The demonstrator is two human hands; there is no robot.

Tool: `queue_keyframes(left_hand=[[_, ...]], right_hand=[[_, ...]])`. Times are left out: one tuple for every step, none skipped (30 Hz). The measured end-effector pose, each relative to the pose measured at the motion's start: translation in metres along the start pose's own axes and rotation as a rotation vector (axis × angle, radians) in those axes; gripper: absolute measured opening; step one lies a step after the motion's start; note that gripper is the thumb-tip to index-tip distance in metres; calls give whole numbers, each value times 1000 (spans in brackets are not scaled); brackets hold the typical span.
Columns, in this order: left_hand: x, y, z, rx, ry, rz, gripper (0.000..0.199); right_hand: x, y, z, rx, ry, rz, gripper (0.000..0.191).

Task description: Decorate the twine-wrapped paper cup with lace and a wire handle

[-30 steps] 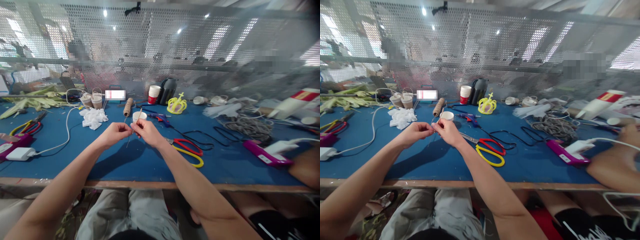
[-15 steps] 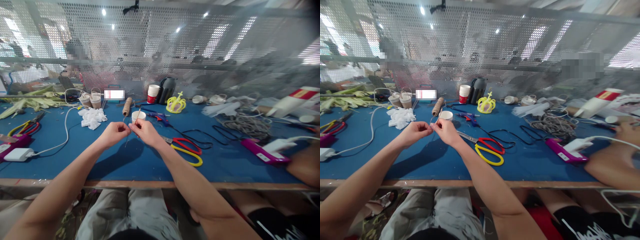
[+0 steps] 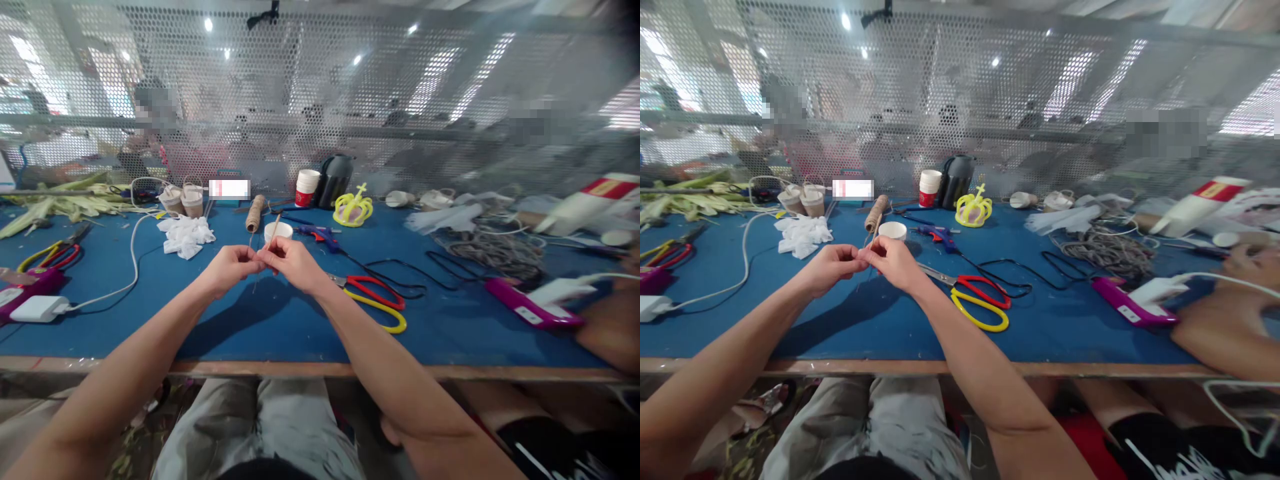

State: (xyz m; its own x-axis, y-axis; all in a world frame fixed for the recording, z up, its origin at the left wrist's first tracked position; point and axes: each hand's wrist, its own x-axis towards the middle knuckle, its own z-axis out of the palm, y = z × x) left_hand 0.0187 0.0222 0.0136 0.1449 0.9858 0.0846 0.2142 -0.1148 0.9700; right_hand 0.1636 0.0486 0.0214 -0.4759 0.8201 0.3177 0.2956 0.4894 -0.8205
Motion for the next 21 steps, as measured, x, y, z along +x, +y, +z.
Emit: queue_keyframes(left_hand=[[0,1,-1,-3,-14,-6,22],[-1,2,-3,-3,-29,-3,21],[-1,3,-4,0,-45,7,21],[-1,3,-5,12,-59,26,20],[-1,3,-6,28,-69,50,19],[-1,4,-7,45,-75,73,19],[-1,3,-8,64,-76,94,18],[0,3,-9,86,-73,109,18],[0,3,-9,107,-67,119,17],[0,2,-9,125,-63,124,17],[0,2,-9,139,-57,123,17],[0,2,-9,151,-49,120,17],[0,1,-8,159,-39,115,17],[0,1,-7,157,-27,110,17],[0,1,-6,152,-14,106,17],[1,0,-4,146,0,104,17],[1,-1,-3,140,12,105,18],[1,-1,-2,134,23,106,19],[1,-2,-1,128,30,106,19],[1,-2,-1,124,35,106,20],[1,-3,-1,123,36,106,20]], right_hand=[[0,0,-1,1,-1,-12,24],[0,0,-1,-18,12,-23,24],[0,0,-2,-43,29,-31,24],[0,1,-2,-64,40,-35,24],[0,1,-3,-79,44,-35,23],[0,2,-3,-90,44,-33,24],[0,2,-4,-99,41,-30,24],[0,2,-4,-108,36,-27,24],[0,3,-4,-115,33,-25,25],[0,3,-4,-121,29,-23,25],[0,3,-4,-126,26,-21,25],[0,3,-4,-130,26,-19,25],[0,3,-3,-132,28,-15,24],[1,3,-3,-135,31,-12,25],[1,3,-2,-136,35,-8,25],[1,3,-2,-137,41,-5,25],[1,3,-1,-138,47,-3,25],[1,3,-1,-140,54,-2,25],[1,3,-1,-140,62,0,26],[1,3,-1,-132,67,1,26],[1,3,-1,-110,63,0,26]])
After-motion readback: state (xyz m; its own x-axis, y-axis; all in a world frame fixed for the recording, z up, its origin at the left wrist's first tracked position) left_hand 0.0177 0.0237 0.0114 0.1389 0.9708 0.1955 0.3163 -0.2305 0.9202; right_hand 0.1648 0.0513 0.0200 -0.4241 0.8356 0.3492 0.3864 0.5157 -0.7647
